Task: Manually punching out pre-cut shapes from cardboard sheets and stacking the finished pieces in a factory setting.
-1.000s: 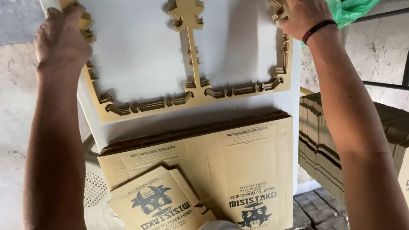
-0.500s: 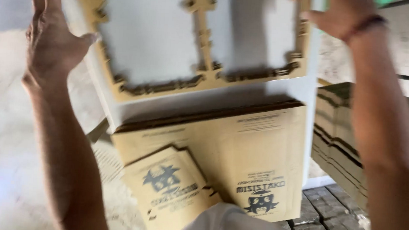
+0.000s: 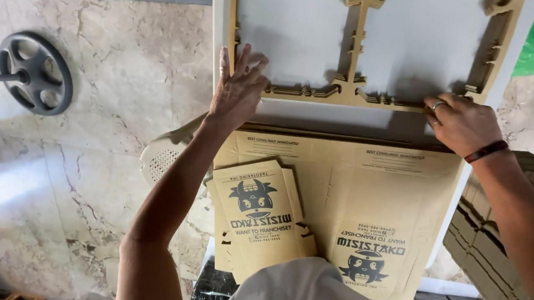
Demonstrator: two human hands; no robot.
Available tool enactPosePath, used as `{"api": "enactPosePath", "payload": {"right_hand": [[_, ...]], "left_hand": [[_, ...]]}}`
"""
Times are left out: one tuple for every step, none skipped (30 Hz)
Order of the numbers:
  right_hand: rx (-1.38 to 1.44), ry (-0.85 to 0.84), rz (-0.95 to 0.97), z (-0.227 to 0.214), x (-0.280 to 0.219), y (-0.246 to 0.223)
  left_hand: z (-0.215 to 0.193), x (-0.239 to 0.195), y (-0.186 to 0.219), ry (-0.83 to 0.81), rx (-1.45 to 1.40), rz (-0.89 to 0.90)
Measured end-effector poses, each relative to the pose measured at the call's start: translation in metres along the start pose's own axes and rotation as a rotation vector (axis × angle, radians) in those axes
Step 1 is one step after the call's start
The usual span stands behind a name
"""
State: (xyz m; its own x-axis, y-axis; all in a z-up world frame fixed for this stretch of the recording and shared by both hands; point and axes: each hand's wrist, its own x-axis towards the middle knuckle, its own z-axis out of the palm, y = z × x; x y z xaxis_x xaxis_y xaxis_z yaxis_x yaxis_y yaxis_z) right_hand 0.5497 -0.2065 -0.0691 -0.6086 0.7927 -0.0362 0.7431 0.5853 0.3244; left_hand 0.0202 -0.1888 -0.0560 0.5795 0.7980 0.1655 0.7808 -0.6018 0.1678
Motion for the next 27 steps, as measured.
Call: {"api": "enactPosePath", "payload": {"right_hand": [[-0.002, 0.02, 0.013, -0.004, 0.001, -0.001], [-0.006, 0.04, 0.028, -0.007, 0.001, 0.0], [-0.016, 0.042, 0.035, -0.001, 0.001, 0.002], [0.038, -0.022, 0.064, 0.002, -0.003, 0.003], [0.092, -0.085, 0.094, 0.006, -0.007, 0.004], [0.089, -0.089, 0.097, 0.007, -0.008, 0.003], [0.104, -0.082, 0.073, 0.008, -0.009, 0.001], [0.115, -0.071, 0.051, 0.009, -0.008, 0.002], [0.109, -0.071, 0.055, 0.01, -0.005, 0.002], [0.124, -0.035, 0.068, 0.01, -0.005, 0.002], [0.138, 0.002, 0.081, 0.01, -0.004, 0.002], [0.131, 0.003, 0.089, 0.012, -0.003, 0.002], [0.173, -0.089, 0.1, 0.013, -0.003, 0.003], [0.217, -0.177, 0.11, 0.015, -0.001, 0.003], [0.211, -0.173, 0.115, 0.002, 0.003, 0.004], [0.272, -0.229, 0.129, -0.011, 0.007, 0.002], [0.334, -0.286, 0.143, -0.024, 0.011, -0.001], [0.341, -0.29, 0.13, -0.048, 0.008, -0.003], [0.413, -0.138, 0.175, -0.073, 0.004, -0.006], [0.489, 0.015, 0.213, -0.095, 0.004, -0.011], [0.504, 0.013, 0.193, -0.113, -0.013, -0.027], [0.606, 0.065, 0.249, -0.131, -0.025, -0.039], [0.71, 0.116, 0.304, -0.15, -0.038, -0.05], [0.715, 0.136, 0.294, -0.168, -0.053, -0.079], [0.904, 0.164, 0.337, -0.186, -0.069, -0.108], [1.096, 0.186, 0.378, -0.206, -0.091, -0.135], [1.097, 0.201, 0.367, -0.181, -0.117, -0.169]], "left_hand": [[-0.004, 0.002, 0.001, -0.073, 0.013, -0.04], [-0.006, 0.006, 0.002, -0.145, 0.025, -0.078], [-0.005, 0.007, -0.001, -0.136, 0.025, -0.071], [-0.005, 0.005, -0.001, -0.196, 0.046, -0.121], [-0.004, 0.004, -0.002, -0.256, 0.067, -0.171], [-0.002, -0.001, -0.005, -0.255, 0.063, -0.167], [-0.001, -0.006, -0.008, -0.145, 0.033, -0.086], [0.001, -0.008, -0.012, -0.029, 0.006, -0.004], [0.001, -0.007, -0.013, -0.023, 0.005, 0.0], [0.002, -0.007, -0.013, -0.027, 0.016, -0.007], [0.001, -0.008, -0.012, -0.031, 0.026, -0.015], [0.004, -0.008, -0.013, -0.024, 0.026, -0.007], [0.007, -0.009, -0.014, -0.06, 0.054, -0.014], [0.008, -0.011, -0.015, -0.096, 0.085, -0.023], [0.005, -0.009, -0.012, -0.089, 0.087, -0.019], [0.001, -0.011, -0.008, -0.103, 0.112, -0.028], [-0.002, -0.014, -0.004, -0.117, 0.136, -0.038], [-0.025, -0.015, 0.005, -0.127, 0.136, -0.049], [-0.046, -0.017, 0.014, -0.147, 0.066, -0.148], [-0.069, -0.023, 0.023, -0.169, 0.001, -0.257], [-0.084, -0.049, 0.043, -0.18, 0.005, -0.279], [-0.1, -0.069, 0.058, -0.06, -0.134, -0.416], [-0.116, -0.088, 0.076, 0.068, -0.273, -0.548], [-0.127, -0.112, 0.102, 0.079, -0.255, -0.551], [-0.137, -0.135, 0.129, 0.105, -0.392, -0.724], [-0.146, -0.158, 0.16, 0.131, -0.538, -0.892], [-0.151, -0.185, 0.195, 0.145, -0.527, -0.891]]}}
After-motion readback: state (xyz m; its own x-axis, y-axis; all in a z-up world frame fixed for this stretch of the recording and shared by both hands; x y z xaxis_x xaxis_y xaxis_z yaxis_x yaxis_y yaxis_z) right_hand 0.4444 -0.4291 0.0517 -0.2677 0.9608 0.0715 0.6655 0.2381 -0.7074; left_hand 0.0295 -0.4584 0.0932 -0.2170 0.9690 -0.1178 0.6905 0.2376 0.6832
